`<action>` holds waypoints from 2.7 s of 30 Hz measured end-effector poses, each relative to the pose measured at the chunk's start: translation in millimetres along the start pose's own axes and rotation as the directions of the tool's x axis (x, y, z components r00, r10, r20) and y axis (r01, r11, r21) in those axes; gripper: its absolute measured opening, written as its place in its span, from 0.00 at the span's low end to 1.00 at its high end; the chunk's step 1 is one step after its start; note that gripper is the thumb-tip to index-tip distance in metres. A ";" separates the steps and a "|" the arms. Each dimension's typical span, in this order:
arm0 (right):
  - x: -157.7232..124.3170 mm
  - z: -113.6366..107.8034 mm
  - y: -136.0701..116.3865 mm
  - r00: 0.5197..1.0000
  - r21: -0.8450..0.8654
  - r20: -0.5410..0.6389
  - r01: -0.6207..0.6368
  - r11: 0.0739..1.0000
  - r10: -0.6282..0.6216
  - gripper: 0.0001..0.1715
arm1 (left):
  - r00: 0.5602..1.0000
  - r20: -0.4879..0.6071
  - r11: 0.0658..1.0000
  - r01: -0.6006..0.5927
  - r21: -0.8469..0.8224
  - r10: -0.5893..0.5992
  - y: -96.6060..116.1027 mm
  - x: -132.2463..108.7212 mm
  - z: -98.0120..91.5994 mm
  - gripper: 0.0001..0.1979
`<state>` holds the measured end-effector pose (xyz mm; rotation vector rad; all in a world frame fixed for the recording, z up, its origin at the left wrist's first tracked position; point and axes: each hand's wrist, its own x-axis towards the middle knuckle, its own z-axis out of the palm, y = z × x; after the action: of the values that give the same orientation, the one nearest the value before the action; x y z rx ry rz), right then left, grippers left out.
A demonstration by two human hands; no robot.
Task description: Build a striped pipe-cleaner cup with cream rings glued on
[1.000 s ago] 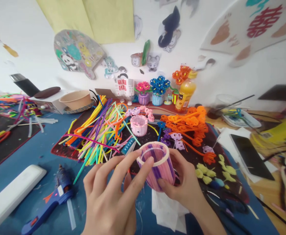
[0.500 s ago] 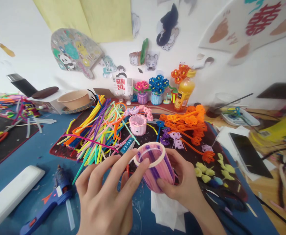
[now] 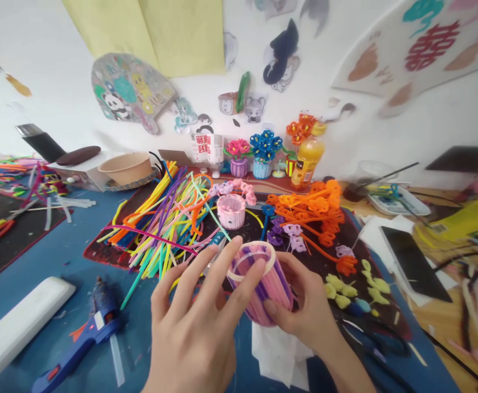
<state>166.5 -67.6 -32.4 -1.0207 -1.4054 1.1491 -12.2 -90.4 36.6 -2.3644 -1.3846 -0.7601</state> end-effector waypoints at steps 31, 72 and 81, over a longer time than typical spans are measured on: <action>5.3 -6.9 -1.3 0.976 0.322 0.045 -0.218 0.921 0.215 0.27 | 0.997 0.078 0.990 0.006 -0.143 0.005 -14.6 4.6 -3.9 0.35; -2.2 1.4 8.0 0.901 0.567 0.131 -0.410 0.715 0.413 0.27 | 0.967 -0.071 0.927 0.213 -0.309 -0.245 -2.5 23.5 4.8 0.20; -4.7 1.3 14.8 0.902 0.526 0.029 -0.381 0.761 0.432 0.38 | 0.983 -0.028 0.921 0.158 -0.355 -0.179 -9.3 28.2 -4.5 0.12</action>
<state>166.0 -69.5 -47.9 -0.9837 -0.7270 1.6679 -10.4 -67.9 56.5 -2.4739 -1.5516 -1.2092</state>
